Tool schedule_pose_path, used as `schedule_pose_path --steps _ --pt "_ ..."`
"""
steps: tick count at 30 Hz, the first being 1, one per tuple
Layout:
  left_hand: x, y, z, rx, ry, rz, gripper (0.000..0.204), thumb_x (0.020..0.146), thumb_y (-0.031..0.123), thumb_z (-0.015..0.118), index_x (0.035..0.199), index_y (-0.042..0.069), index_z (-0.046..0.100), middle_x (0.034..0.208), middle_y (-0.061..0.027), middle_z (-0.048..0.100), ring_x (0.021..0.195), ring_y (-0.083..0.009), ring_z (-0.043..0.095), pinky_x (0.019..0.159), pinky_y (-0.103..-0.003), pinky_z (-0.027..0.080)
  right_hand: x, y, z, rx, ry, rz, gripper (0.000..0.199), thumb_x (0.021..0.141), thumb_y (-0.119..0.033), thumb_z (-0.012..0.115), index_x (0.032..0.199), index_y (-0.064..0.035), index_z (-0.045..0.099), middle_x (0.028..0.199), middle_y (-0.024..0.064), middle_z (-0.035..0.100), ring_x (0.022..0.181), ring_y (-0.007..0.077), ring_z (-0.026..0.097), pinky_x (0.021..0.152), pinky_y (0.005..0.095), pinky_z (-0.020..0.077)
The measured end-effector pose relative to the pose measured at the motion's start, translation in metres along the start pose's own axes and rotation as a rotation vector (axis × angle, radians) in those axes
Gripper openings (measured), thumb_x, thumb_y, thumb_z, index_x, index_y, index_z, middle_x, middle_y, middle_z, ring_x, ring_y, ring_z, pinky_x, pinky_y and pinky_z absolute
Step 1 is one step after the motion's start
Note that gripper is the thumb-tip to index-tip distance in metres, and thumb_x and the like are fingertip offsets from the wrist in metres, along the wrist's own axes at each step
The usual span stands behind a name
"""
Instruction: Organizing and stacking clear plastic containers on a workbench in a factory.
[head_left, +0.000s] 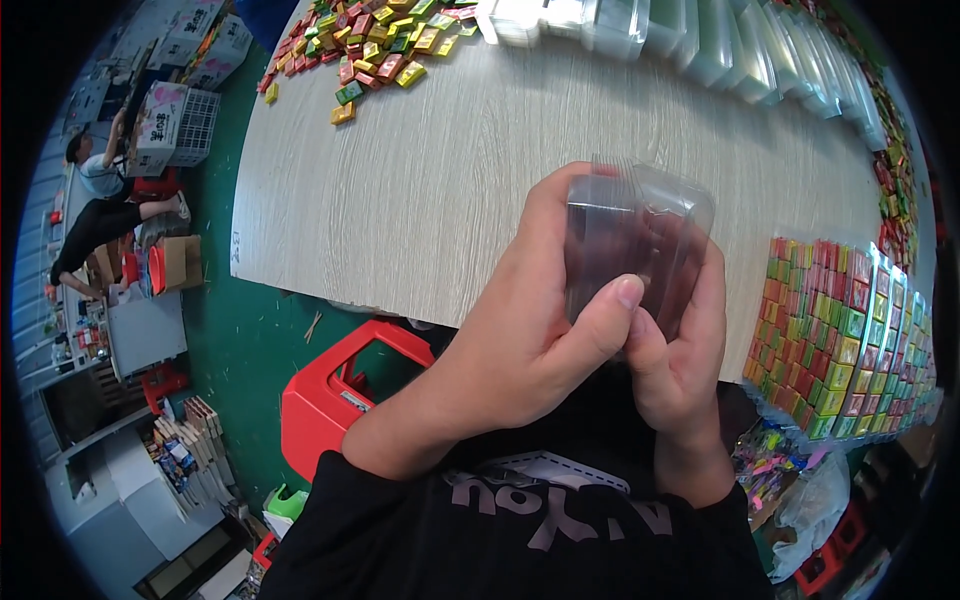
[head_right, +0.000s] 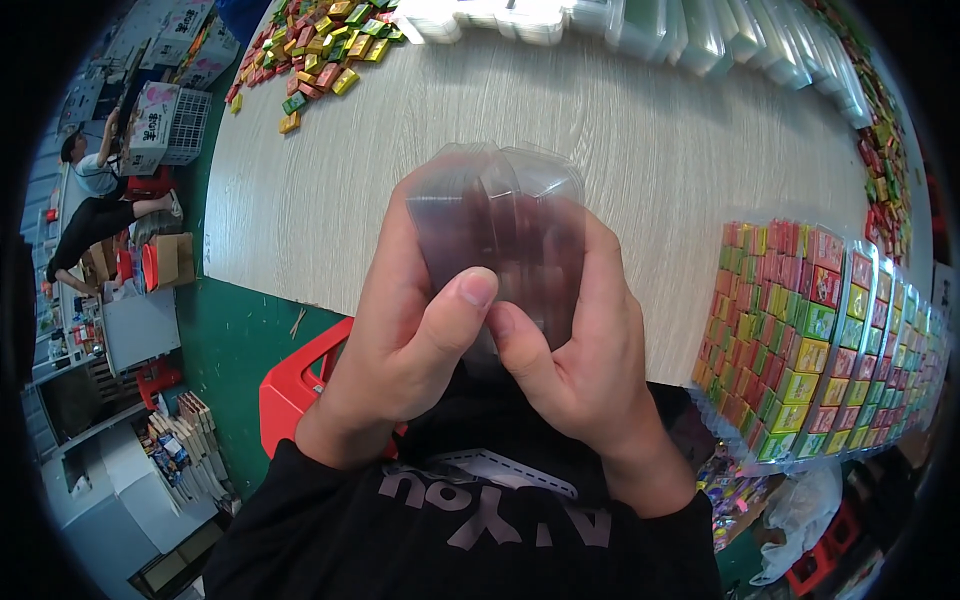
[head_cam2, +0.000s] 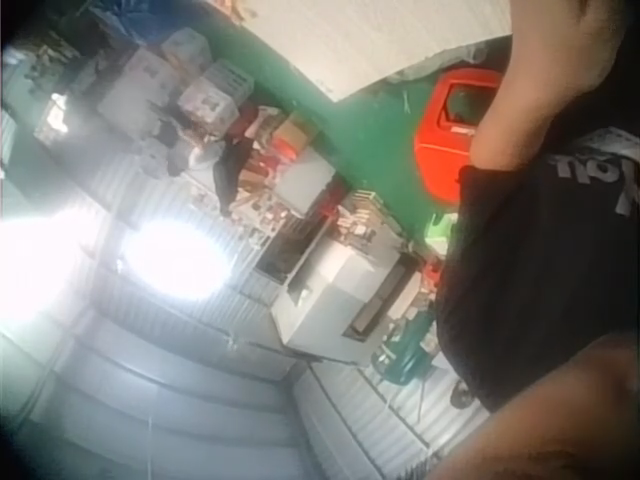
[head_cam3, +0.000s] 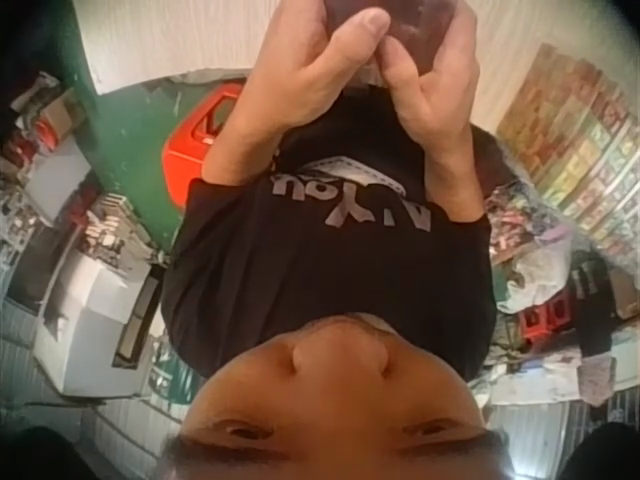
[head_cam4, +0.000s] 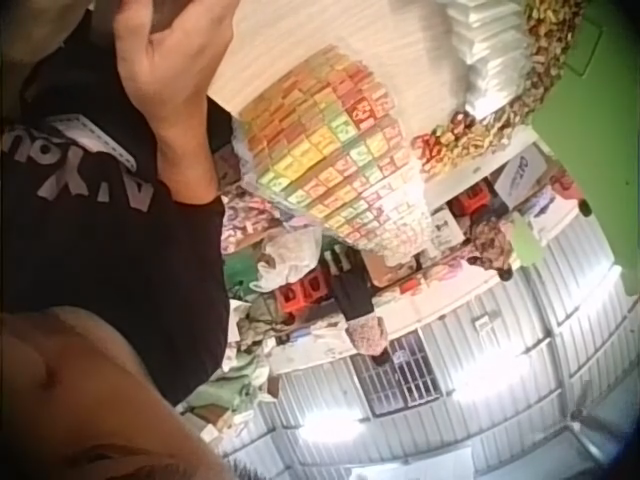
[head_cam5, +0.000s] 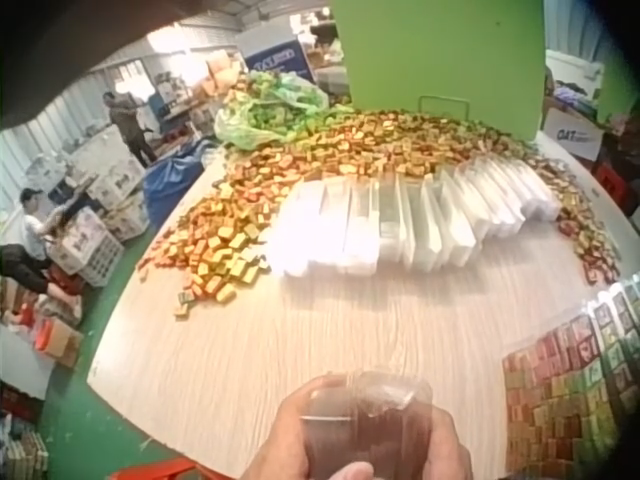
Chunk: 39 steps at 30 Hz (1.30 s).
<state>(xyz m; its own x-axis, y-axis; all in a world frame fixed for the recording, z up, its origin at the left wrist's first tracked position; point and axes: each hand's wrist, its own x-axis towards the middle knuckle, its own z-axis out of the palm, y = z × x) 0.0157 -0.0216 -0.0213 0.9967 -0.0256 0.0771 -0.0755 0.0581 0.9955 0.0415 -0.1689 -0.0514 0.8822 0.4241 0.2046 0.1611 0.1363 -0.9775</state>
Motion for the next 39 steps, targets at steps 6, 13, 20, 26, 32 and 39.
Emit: schedule_pose_path --steps 6,13,20,26,32,39 --pt "0.0001 0.0039 0.0046 -0.081 0.018 -0.027 0.058 0.089 0.013 0.054 0.133 -0.006 0.022 0.117 -0.0184 0.051 0.11 -0.0232 0.054 0.096 -0.034 0.041 0.0005 0.0008 -0.0002 0.104 -0.021 -0.032 0.058 0.086 -0.014 0.061 0.132 0.0049 0.032 0.122 0.0181 0.053 0.111 0.0244 0.056 0.092 0.0335 0.0441" --pt "-0.0023 -0.0004 0.0015 0.03 0.01 0.029 0.057 0.09 0.016 0.054 0.132 -0.007 0.023 0.118 -0.0192 0.049 0.112 -0.0242 0.053 0.096 -0.034 0.041 -0.0015 -0.0015 0.0042 0.186 0.052 0.05 0.056 0.086 -0.012 0.058 0.132 0.0055 0.032 0.117 0.0161 0.054 0.106 0.0211 0.056 0.092 0.0321 0.0437" --pt "-0.0036 0.0042 0.0009 0.011 -0.008 -0.01 0.057 0.09 0.016 0.054 0.133 -0.007 0.023 0.119 -0.0199 0.047 0.111 -0.0252 0.053 0.095 -0.034 0.041 -0.0044 0.0023 -0.0022 0.085 0.04 0.042 0.051 0.087 -0.011 0.05 0.132 0.0067 0.033 0.114 0.0161 0.056 0.104 0.0198 0.056 0.09 0.0324 0.0441" --pt "-0.0037 -0.0009 0.0027 0.044 -0.006 0.017 0.058 0.09 0.015 0.054 0.133 -0.008 0.023 0.12 -0.0213 0.046 0.112 -0.0268 0.052 0.096 -0.035 0.04 -0.0019 -0.0001 0.0013 0.059 0.019 -0.046 0.053 0.086 -0.013 0.052 0.132 0.0064 0.033 0.115 0.0172 0.056 0.104 0.022 0.057 0.09 0.0334 0.0448" --pt "-0.0055 0.0019 0.0028 -0.016 0.002 -0.012 0.059 0.09 0.016 0.055 0.133 -0.008 0.022 0.122 -0.0219 0.044 0.115 -0.0278 0.049 0.098 -0.036 0.039 -0.0031 0.0013 0.0004 0.094 -0.02 -0.021 0.061 0.084 -0.014 0.06 0.133 0.0045 0.03 0.117 0.0176 0.056 0.107 0.023 0.057 0.091 0.0333 0.0447" --pt "-0.0065 0.0013 0.0013 -0.049 -0.016 0.011 0.06 0.091 0.019 0.056 0.133 -0.007 0.023 0.123 -0.0206 0.043 0.116 -0.0269 0.048 0.099 -0.036 0.037 -0.0035 0.0016 -0.0009 0.173 -0.058 -0.014 0.062 0.084 -0.011 0.062 0.134 0.0038 0.028 0.12 0.0166 0.052 0.108 0.022 0.056 0.091 0.0329 0.0443"
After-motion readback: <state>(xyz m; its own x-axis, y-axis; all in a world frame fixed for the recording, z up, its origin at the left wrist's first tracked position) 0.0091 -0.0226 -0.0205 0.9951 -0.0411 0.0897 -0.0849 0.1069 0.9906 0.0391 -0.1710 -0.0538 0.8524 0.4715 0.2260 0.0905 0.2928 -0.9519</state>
